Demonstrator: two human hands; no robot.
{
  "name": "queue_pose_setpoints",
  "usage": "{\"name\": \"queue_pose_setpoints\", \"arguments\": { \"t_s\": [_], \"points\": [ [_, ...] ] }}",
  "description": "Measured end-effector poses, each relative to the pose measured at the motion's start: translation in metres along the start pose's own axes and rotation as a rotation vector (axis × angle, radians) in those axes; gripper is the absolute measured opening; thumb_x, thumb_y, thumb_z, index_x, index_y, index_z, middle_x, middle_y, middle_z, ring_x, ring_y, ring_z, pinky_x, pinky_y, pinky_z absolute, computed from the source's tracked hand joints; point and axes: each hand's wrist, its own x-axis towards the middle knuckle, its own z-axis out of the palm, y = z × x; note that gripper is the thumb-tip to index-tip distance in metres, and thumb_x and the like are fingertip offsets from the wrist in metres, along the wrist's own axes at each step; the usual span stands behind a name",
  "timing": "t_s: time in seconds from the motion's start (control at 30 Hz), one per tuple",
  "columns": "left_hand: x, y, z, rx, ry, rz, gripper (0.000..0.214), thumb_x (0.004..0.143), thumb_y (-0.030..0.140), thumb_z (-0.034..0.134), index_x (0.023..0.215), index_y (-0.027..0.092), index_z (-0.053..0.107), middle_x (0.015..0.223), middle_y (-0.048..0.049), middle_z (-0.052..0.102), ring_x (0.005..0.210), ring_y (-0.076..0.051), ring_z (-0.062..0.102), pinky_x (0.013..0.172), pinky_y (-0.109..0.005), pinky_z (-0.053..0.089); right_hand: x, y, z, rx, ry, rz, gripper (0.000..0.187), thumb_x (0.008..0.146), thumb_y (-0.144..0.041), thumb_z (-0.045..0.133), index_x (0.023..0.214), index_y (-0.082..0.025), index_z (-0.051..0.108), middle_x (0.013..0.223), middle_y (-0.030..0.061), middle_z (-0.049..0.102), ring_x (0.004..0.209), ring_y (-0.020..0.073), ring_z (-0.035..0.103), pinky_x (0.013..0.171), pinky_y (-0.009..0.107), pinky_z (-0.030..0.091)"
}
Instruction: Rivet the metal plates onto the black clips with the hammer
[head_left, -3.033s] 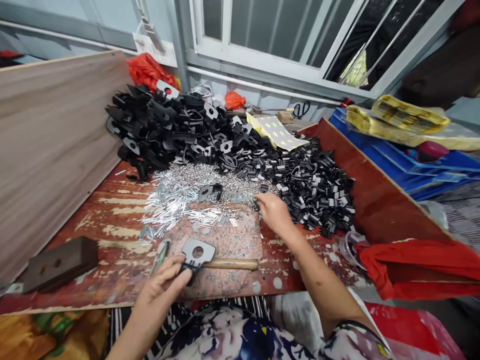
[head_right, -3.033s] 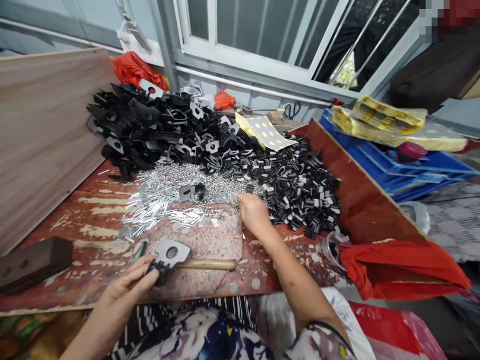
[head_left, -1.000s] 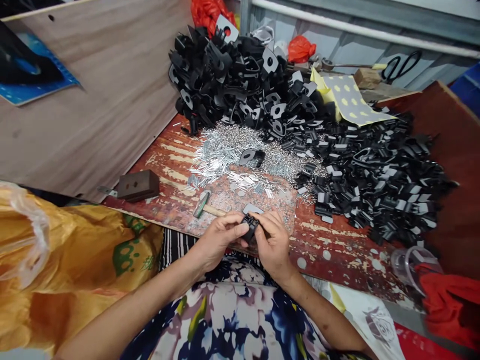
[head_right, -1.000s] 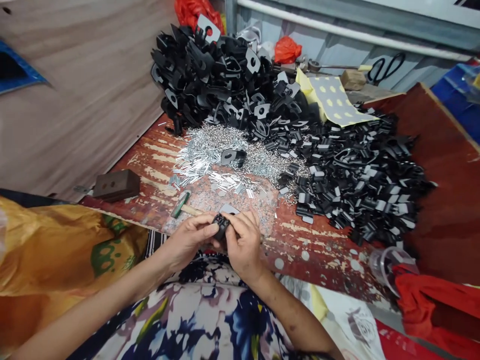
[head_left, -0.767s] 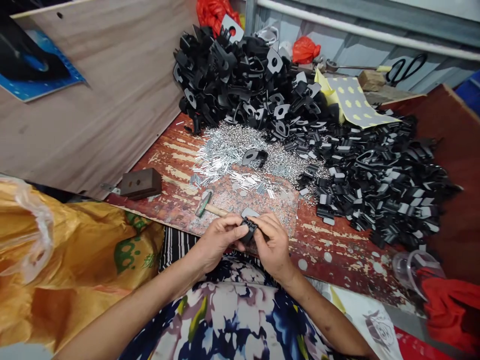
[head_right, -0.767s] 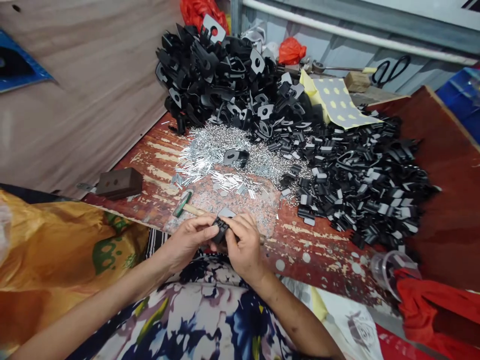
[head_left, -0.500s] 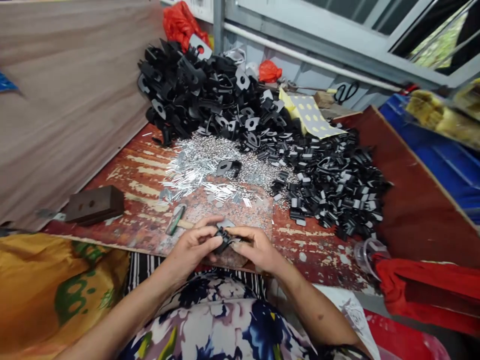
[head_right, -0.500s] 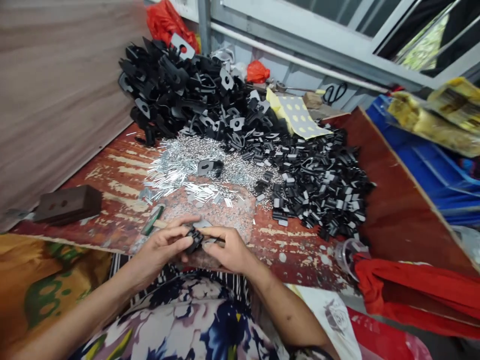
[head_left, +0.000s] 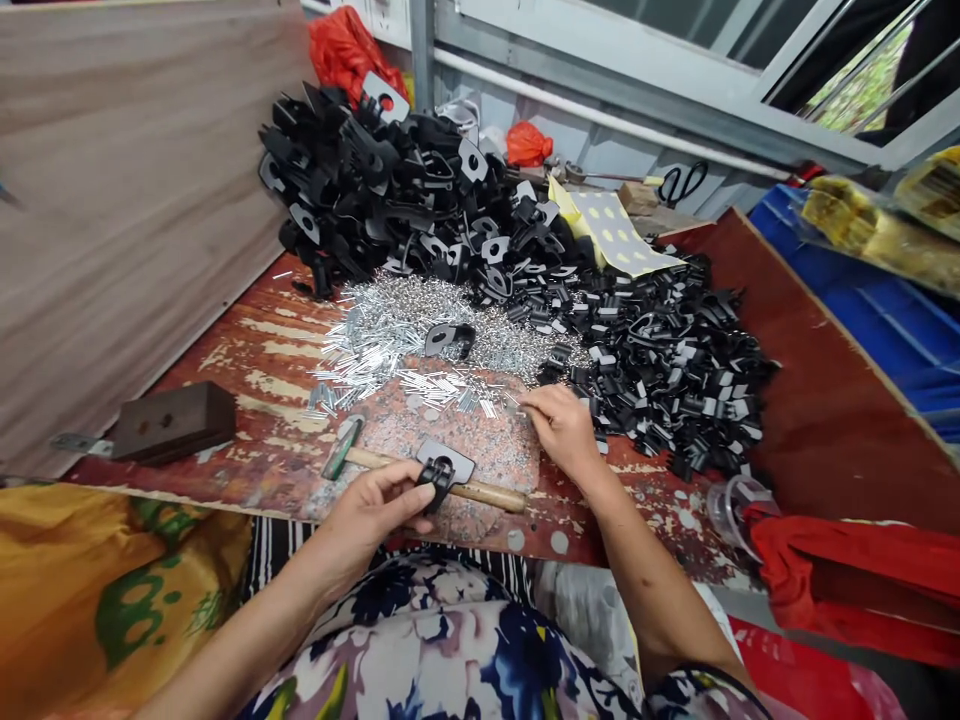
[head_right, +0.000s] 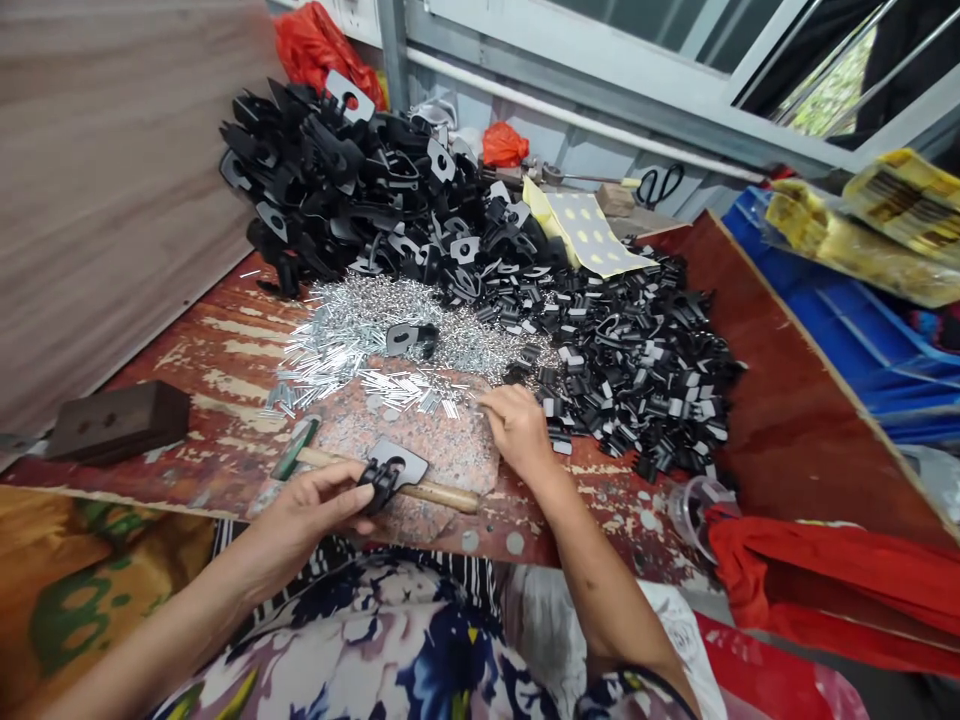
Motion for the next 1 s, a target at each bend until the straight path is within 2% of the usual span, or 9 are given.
{"name": "queue_pose_setpoints", "arguments": {
  "t_s": [0.1, 0.27, 0.4, 0.5, 0.57, 0.63, 0.73, 0.87, 1.0],
  "points": [
    [0.004, 0.005, 0.012, 0.047, -0.089, 0.022, 0.04, 0.07, 0.052, 0.086, 0.072, 0.018, 0.066, 0.067, 0.0038, 0.055, 0.057, -0.011, 0.055, 0.057, -0.024, 0.047, -0.009, -0.044, -0.004, 0.394, -0.009, -0.188, 0.027, 0.096, -0.011, 0.059, 0.105, -0.027, 0.078, 0.095, 0.0013, 0.078, 0.087, 0.0154, 0.07, 0.081, 0.035, 0.055],
    [0.006, 0.009, 0.025, 0.167, -0.126, 0.15, 0.041, 0.075, 0.047, 0.078, 0.057, 0.018, 0.057, 0.056, 0.0047, 0.048, 0.051, -0.01, 0.046, 0.05, -0.023, 0.039, -0.028, -0.09, 0.003, 0.511, -0.03, -0.302, 0.032, 0.098, -0.009, 0.052, 0.114, -0.023, 0.077, 0.096, 0.0049, 0.079, 0.084, 0.0144, 0.07, 0.076, 0.033, 0.057],
    [0.004, 0.003, 0.018, 0.217, -0.016, 0.248, 0.041, 0.077, 0.042, 0.076, 0.053, 0.018, 0.052, 0.056, 0.0043, 0.045, 0.054, -0.01, 0.043, 0.051, -0.022, 0.036, -0.024, -0.064, 0.001, 0.381, -0.06, -0.084, 0.032, 0.098, -0.015, 0.056, 0.122, -0.027, 0.074, 0.103, 0.0021, 0.08, 0.087, 0.0148, 0.073, 0.08, 0.033, 0.059],
    [0.003, -0.001, 0.011, 0.14, 0.077, 0.21, 0.036, 0.075, 0.041, 0.076, 0.057, 0.019, 0.052, 0.058, 0.0052, 0.045, 0.05, -0.009, 0.042, 0.047, -0.021, 0.035, -0.003, -0.031, 0.002, -0.143, -0.081, 0.108, 0.034, 0.098, -0.013, 0.054, 0.124, -0.024, 0.072, 0.102, 0.005, 0.08, 0.086, 0.0175, 0.071, 0.082, 0.034, 0.056],
    [0.003, -0.002, 0.008, 0.098, 0.095, 0.171, 0.034, 0.074, 0.041, 0.075, 0.058, 0.019, 0.053, 0.057, 0.0053, 0.045, 0.048, -0.009, 0.043, 0.045, -0.021, 0.035, 0.011, -0.018, 0.007, -0.466, -0.201, 0.098, 0.032, 0.096, -0.008, 0.053, 0.117, -0.018, 0.074, 0.092, 0.0075, 0.079, 0.082, 0.0192, 0.068, 0.081, 0.033, 0.051],
    [0.003, -0.001, 0.007, 0.06, 0.102, 0.141, 0.035, 0.072, 0.041, 0.076, 0.057, 0.019, 0.054, 0.056, 0.0049, 0.045, 0.046, -0.009, 0.044, 0.043, -0.02, 0.034, 0.021, -0.013, 0.016, -0.594, -0.296, 0.053, 0.026, 0.093, -0.006, 0.054, 0.104, -0.014, 0.076, 0.086, 0.0095, 0.076, 0.079, 0.0205, 0.065, 0.079, 0.033, 0.047],
    [0.002, 0.003, 0.006, -0.035, 0.142, 0.118, 0.036, 0.067, 0.039, 0.078, 0.053, 0.019, 0.052, 0.055, 0.0049, 0.043, 0.044, -0.007, 0.042, 0.04, -0.019, 0.033, 0.027, -0.009, 0.025, -0.59, -0.306, 0.02, 0.022, 0.092, -0.006, 0.053, 0.09, -0.011, 0.074, 0.086, 0.0139, 0.073, 0.08, 0.0226, 0.061, 0.079, 0.035, 0.042],
    [0.0, 0.006, -0.001, -0.209, 0.156, 0.111, 0.034, 0.064, 0.038, 0.08, 0.054, 0.018, 0.055, 0.056, 0.004, 0.045, 0.045, -0.007, 0.043, 0.039, -0.019, 0.039, 0.03, 0.007, 0.02, -0.578, -0.271, 0.01, 0.021, 0.09, -0.008, 0.053, 0.09, -0.01, 0.074, 0.085, 0.0154, 0.069, 0.083, 0.025, 0.058, 0.078, 0.037, 0.041],
    [-0.002, 0.004, -0.009, -0.388, 0.186, 0.155, 0.029, 0.063, 0.04, 0.082, 0.062, 0.017, 0.064, 0.065, 0.0016, 0.054, 0.048, -0.009, 0.047, 0.038, -0.022, 0.047, 0.023, -0.008, 0.007, -0.281, -0.057, -0.032, 0.027, 0.094, -0.01, 0.05, 0.102, -0.015, 0.075, 0.086, 0.0091, 0.068, 0.083, 0.0224, 0.06, 0.077, 0.035, 0.048]
  ]
}}
